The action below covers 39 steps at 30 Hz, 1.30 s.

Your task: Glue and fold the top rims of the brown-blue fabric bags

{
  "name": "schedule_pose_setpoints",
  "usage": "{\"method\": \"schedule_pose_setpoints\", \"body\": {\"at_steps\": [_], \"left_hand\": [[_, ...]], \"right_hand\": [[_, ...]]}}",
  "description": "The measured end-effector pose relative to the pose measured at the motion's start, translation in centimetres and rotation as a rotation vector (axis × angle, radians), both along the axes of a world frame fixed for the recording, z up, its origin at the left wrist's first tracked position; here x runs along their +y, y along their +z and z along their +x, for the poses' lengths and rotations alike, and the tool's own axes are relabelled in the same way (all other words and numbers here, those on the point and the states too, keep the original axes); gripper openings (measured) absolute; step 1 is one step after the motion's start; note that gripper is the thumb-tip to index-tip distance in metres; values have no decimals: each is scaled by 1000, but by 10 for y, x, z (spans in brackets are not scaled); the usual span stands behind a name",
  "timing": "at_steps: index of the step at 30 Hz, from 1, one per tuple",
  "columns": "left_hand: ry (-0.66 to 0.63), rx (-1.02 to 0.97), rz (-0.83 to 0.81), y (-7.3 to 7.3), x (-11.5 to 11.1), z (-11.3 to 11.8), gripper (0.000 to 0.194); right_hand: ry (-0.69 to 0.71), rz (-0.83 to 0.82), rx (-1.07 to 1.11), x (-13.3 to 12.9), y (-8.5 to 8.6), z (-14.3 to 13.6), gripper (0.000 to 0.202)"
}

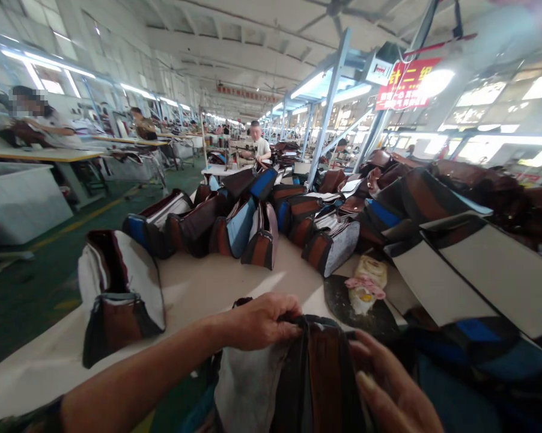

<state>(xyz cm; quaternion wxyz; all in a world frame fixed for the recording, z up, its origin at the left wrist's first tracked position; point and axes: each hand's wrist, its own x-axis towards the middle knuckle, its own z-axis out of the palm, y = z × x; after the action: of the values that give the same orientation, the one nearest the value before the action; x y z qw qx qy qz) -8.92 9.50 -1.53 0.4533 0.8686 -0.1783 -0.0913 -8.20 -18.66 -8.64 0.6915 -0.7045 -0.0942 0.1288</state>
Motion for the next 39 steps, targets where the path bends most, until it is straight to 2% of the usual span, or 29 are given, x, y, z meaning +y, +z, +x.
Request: {"method": "schedule_pose_setpoints", "body": {"at_steps": [3,5,7,9,11,13,18,22,30,33,39], "left_hand": [[-87,148,-85,9,1,8,20],[-160,174,-142,21,0,11,23],[-208,141,-149,34,-1,9,24],[-204,85,-114,45,-1,4,21],[-182,79,-91,52,1,-2,18],[-172,137,-112,54,5,-4,19],[-144,410,-275,45,13,3,31],[-108,386,-252,38,11,11,33],[-101,426,-310,34,10,14,23],[-80,413,-288,33,9,14,20],[-30,416,-271,29,7,13,19]], "right_hand": [[137,0,-180,13,47,33,61],[376,15,-229,30,77,49,51],[599,-16,-253,45,98,58,42],[749,-56,-243,55,109,62,40],[820,-93,-234,57,111,64,40],[822,-155,-255,55,109,66,39],[773,-271,-233,49,101,72,37],[761,-317,-220,51,101,74,40],[726,-372,-267,62,108,67,41],[722,-350,-197,69,106,65,33],[694,-172,44,77,97,59,18]]}}
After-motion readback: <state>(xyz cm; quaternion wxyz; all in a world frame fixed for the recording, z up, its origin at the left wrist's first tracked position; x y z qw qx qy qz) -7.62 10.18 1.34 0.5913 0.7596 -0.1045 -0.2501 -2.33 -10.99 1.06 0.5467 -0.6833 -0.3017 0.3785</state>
